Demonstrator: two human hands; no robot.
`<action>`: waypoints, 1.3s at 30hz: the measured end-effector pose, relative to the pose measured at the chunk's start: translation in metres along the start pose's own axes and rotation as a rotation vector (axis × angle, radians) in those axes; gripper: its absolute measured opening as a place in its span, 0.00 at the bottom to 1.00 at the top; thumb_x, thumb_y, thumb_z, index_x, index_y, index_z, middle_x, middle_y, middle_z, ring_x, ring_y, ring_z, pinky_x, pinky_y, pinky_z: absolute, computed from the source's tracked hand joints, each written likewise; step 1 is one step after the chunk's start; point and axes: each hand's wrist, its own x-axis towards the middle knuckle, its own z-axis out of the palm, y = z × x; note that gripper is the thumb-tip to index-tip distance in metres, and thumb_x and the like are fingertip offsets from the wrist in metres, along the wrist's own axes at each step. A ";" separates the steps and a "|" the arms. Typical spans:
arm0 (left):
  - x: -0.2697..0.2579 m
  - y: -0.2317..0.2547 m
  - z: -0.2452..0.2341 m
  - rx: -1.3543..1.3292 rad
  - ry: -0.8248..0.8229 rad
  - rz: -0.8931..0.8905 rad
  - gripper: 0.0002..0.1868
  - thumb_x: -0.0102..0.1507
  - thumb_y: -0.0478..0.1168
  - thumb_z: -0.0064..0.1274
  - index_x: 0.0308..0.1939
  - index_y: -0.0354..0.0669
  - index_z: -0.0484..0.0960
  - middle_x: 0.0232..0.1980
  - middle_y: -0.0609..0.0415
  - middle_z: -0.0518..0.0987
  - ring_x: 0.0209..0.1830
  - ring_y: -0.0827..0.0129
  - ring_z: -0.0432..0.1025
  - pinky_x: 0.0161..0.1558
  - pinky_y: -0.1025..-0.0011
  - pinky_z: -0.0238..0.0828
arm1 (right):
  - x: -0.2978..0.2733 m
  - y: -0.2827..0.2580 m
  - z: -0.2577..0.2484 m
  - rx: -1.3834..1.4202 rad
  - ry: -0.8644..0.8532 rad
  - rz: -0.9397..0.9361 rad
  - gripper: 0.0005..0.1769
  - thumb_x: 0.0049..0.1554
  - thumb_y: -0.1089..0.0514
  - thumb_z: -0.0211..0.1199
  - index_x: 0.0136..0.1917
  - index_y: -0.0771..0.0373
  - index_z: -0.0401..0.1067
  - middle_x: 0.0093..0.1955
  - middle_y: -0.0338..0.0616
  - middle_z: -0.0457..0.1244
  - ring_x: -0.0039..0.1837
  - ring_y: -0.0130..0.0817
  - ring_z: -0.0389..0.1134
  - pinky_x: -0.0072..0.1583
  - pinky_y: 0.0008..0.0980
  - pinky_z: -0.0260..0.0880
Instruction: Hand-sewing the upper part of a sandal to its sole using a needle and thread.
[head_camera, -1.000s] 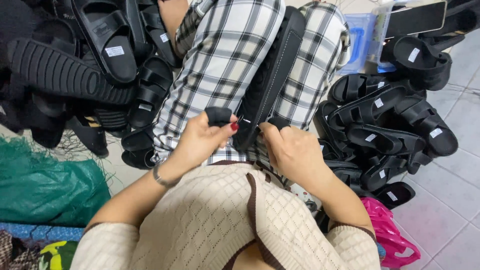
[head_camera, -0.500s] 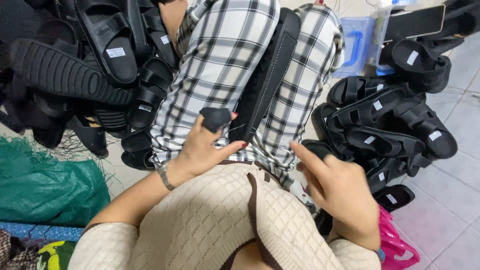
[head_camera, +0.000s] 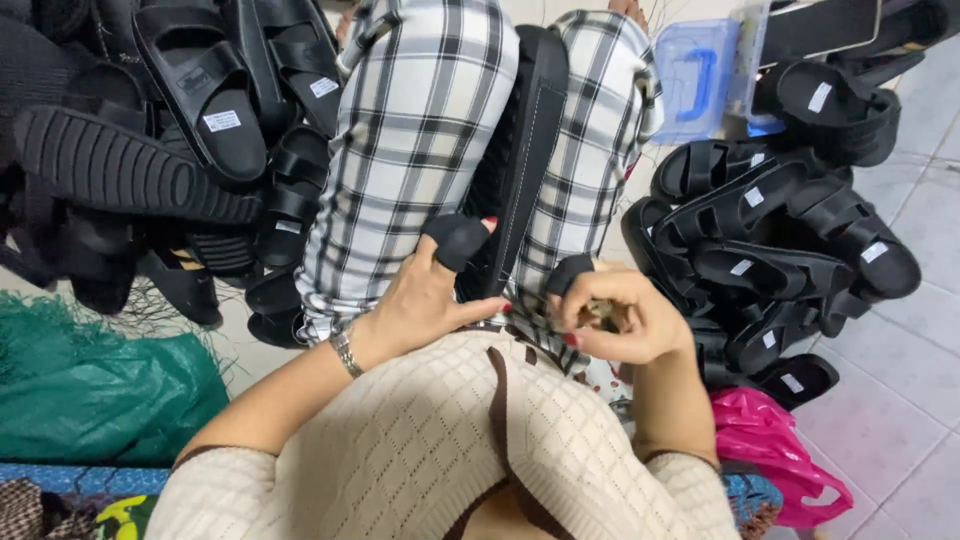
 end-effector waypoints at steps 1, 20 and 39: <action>0.001 -0.002 -0.001 -0.015 0.007 -0.011 0.48 0.53 0.54 0.72 0.73 0.49 0.66 0.54 0.35 0.70 0.45 0.33 0.76 0.43 0.46 0.78 | 0.003 -0.001 0.001 -0.301 0.048 0.000 0.04 0.47 0.63 0.70 0.34 0.62 0.76 0.26 0.41 0.60 0.27 0.34 0.60 0.34 0.29 0.61; -0.005 0.003 -0.030 -0.259 0.338 -0.038 0.21 0.55 0.33 0.70 0.52 0.42 0.86 0.23 0.60 0.69 0.17 0.73 0.68 0.22 0.76 0.67 | -0.017 0.024 0.042 -1.580 0.311 -0.053 0.17 0.47 0.62 0.66 0.50 0.45 0.79 0.33 0.36 0.62 0.38 0.36 0.66 0.39 0.29 0.65; 0.012 0.032 -0.083 -0.009 -0.520 -0.355 0.18 0.63 0.49 0.57 0.31 0.35 0.86 0.28 0.39 0.85 0.33 0.43 0.81 0.31 0.56 0.73 | -0.013 0.005 0.010 -0.706 0.197 0.040 0.05 0.56 0.59 0.66 0.44 0.59 0.81 0.32 0.45 0.69 0.32 0.43 0.69 0.39 0.35 0.70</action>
